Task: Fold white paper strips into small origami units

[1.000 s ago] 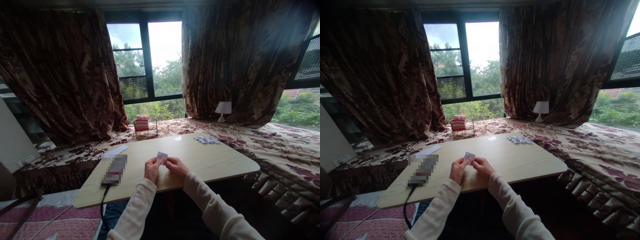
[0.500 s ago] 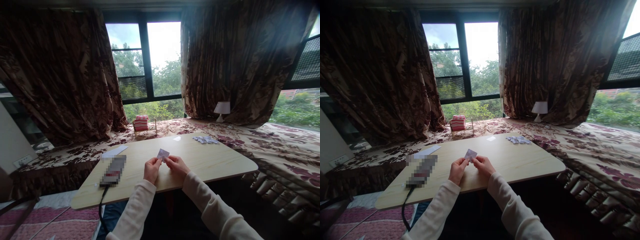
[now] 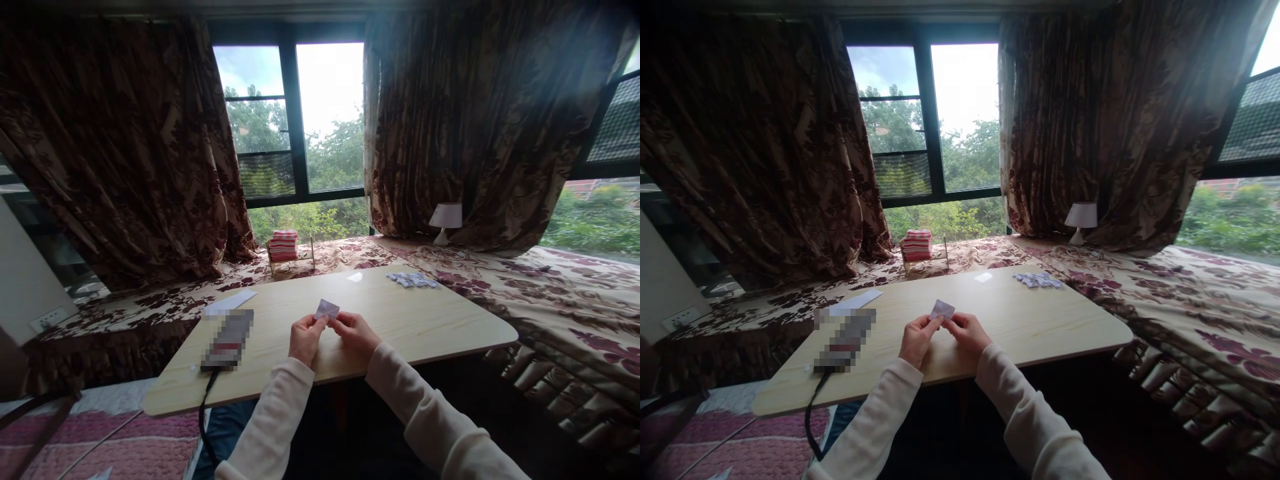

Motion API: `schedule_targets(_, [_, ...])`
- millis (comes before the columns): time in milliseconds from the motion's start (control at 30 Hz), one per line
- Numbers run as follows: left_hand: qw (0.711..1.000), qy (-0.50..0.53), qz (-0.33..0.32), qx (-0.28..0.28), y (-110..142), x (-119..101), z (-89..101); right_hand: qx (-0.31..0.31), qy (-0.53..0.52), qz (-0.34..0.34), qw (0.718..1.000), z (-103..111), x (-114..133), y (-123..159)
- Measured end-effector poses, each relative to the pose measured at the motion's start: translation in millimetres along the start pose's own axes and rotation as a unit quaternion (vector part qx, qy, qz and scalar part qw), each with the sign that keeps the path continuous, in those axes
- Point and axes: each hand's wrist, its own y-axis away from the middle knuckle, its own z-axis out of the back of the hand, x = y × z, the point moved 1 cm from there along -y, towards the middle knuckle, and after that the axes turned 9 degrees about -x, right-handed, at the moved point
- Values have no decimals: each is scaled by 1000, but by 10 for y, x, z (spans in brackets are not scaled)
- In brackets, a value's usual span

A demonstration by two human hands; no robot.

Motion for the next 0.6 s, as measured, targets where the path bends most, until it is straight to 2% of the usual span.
schedule_targets(233, [999, 34, 4, 3, 1, -36, -10, 16, -4, -2, 1000, -46, -6, 20])
schedule_targets(433, [999, -28, -11, 43, -13, 59, 16, -30, -15, -9, 999, 29, -8, 3])
schedule_targets(600, [994, -71, -21, 80, -11, 109, 14, -39, -34, -5, 999, 40, -19, 6])
